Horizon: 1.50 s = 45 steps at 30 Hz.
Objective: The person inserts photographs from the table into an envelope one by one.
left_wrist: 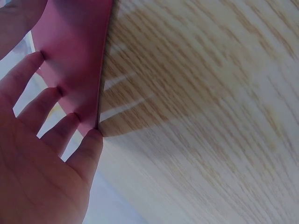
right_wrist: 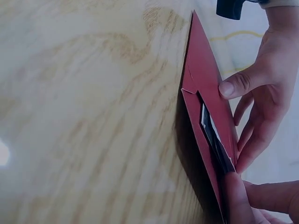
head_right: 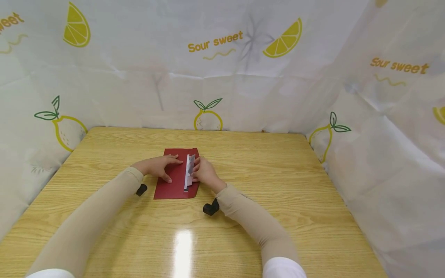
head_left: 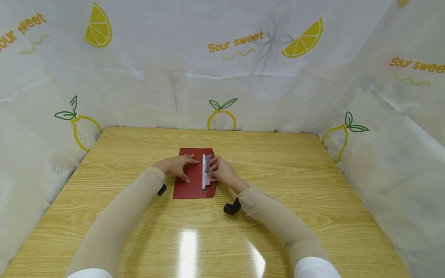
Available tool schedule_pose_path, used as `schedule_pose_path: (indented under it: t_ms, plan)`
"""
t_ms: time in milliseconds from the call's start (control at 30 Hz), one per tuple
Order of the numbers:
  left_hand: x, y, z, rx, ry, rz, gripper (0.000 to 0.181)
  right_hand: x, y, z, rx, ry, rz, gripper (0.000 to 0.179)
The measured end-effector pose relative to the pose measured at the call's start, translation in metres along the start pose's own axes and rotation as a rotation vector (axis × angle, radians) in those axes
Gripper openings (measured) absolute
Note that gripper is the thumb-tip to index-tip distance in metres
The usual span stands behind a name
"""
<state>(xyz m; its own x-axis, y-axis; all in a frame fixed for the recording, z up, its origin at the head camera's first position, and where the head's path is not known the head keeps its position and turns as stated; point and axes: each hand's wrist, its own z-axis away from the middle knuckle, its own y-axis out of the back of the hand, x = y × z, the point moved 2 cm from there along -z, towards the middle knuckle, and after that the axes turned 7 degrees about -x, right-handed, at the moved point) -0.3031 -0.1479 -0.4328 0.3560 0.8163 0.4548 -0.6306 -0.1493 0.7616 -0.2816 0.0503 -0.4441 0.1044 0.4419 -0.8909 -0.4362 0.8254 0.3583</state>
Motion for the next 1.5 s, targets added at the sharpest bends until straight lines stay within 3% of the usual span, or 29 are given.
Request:
schedule_pose_path:
  t_ms: [133, 600, 1167, 1500]
  plan:
    - [-0.0003, 0.0002, 0.0002, 0.003, -0.004, -0.007, 0.080, 0.0013, -0.0008, -0.0015, 0.012, 0.006, 0.010, 0.048]
    - [-0.0009, 0.0012, 0.0010, 0.000, 0.008, -0.014, 0.079, 0.0024, -0.0009, -0.0017, -0.031, 0.012, -0.017, 0.053]
    - [-0.0009, 0.0006, 0.0008, 0.005, 0.013, -0.019, 0.079, 0.0015, -0.0035, -0.0059, -0.037, -0.061, 0.012, 0.051]
    - [-0.0017, 0.0006, 0.0006, 0.004, 0.012, -0.025, 0.079, 0.0021, -0.0037, -0.0079, -0.050, -0.060, 0.033, 0.052]
